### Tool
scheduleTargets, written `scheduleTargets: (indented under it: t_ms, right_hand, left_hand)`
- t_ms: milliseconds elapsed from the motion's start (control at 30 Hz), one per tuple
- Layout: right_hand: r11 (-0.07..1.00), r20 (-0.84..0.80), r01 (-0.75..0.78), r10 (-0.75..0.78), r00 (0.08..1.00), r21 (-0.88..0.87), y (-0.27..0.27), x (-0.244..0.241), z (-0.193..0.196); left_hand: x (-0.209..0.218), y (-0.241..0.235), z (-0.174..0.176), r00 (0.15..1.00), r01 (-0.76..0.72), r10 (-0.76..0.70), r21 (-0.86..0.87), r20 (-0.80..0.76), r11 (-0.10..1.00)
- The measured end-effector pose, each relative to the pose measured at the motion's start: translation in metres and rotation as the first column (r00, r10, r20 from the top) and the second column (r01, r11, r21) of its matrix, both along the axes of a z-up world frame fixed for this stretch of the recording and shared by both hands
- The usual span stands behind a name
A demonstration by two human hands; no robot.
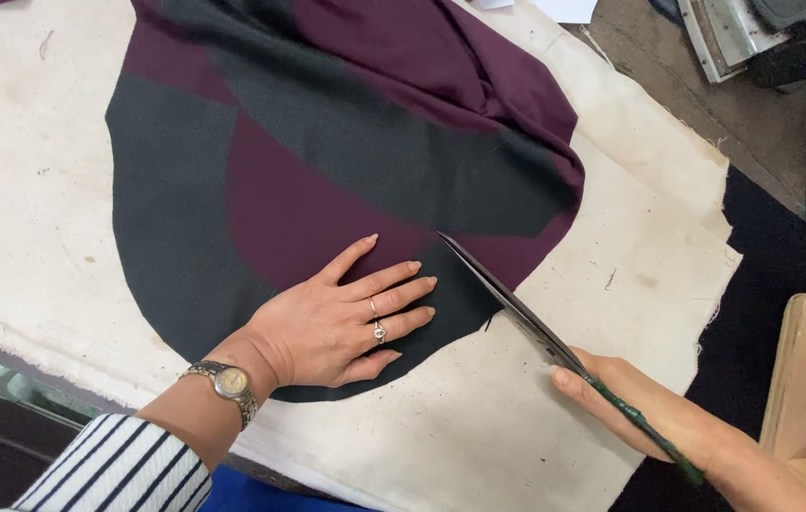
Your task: Cutting out a pattern from fabric using scissors on a workbench
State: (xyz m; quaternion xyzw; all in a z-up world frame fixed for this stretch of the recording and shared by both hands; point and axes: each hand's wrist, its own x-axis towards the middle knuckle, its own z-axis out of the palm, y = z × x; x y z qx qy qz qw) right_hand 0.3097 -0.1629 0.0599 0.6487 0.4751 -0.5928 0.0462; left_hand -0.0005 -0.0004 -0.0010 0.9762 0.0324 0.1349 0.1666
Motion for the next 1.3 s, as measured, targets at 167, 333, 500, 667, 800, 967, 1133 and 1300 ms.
scheduleTargets:
  t_ms: [167,333,500,667,800,967,1133,1300]
  right_hand:
    - [1.000,0.070,-0.018,0.019,0.997,-0.024,-0.005,0.004,-0.010]
    - [1.000,0.051,-0.003,0.005,0.999,-0.022,-0.006,0.004,-0.009]
    - [1.000,0.049,-0.024,0.025,0.998,-0.005,-0.004,0.003,-0.008]
    - [0.998,-0.003,-0.026,0.026,1.000,0.065,0.007,-0.005,0.002]
    - [0.994,0.004,0.109,-0.109,0.994,-0.012,0.023,-0.028,0.046]
    - [0.895,-0.108,-0.410,0.431,0.896,0.175,-0.004,0.011,0.055]
    - [0.911,-0.068,-0.411,0.412,0.908,0.036,-0.008,0.020,0.042]
    - [0.979,0.183,0.093,-0.059,0.981,-0.180,-0.004,0.002,0.035]
  left_hand:
    - [0.000,0.001,0.000,1.000,0.001,-0.001,-0.006,0.005,1.000]
    - [0.000,0.000,0.000,1.000,0.001,-0.001,0.006,-0.009,1.000]
    - [0.000,0.000,0.000,1.000,-0.003,0.003,0.003,-0.004,1.000]
    - [0.000,0.001,-0.001,1.000,-0.004,0.004,-0.006,-0.001,1.000]
    - [-0.003,-0.001,-0.001,1.000,-0.006,0.006,-0.036,0.005,0.999]
    - [-0.004,0.001,0.002,1.000,0.005,-0.006,-0.070,-0.005,0.998]
    - [-0.004,0.002,0.002,1.000,0.002,-0.003,-0.058,-0.022,0.998]
    - [-0.006,0.003,0.001,1.000,0.008,-0.010,-0.059,-0.028,0.998]
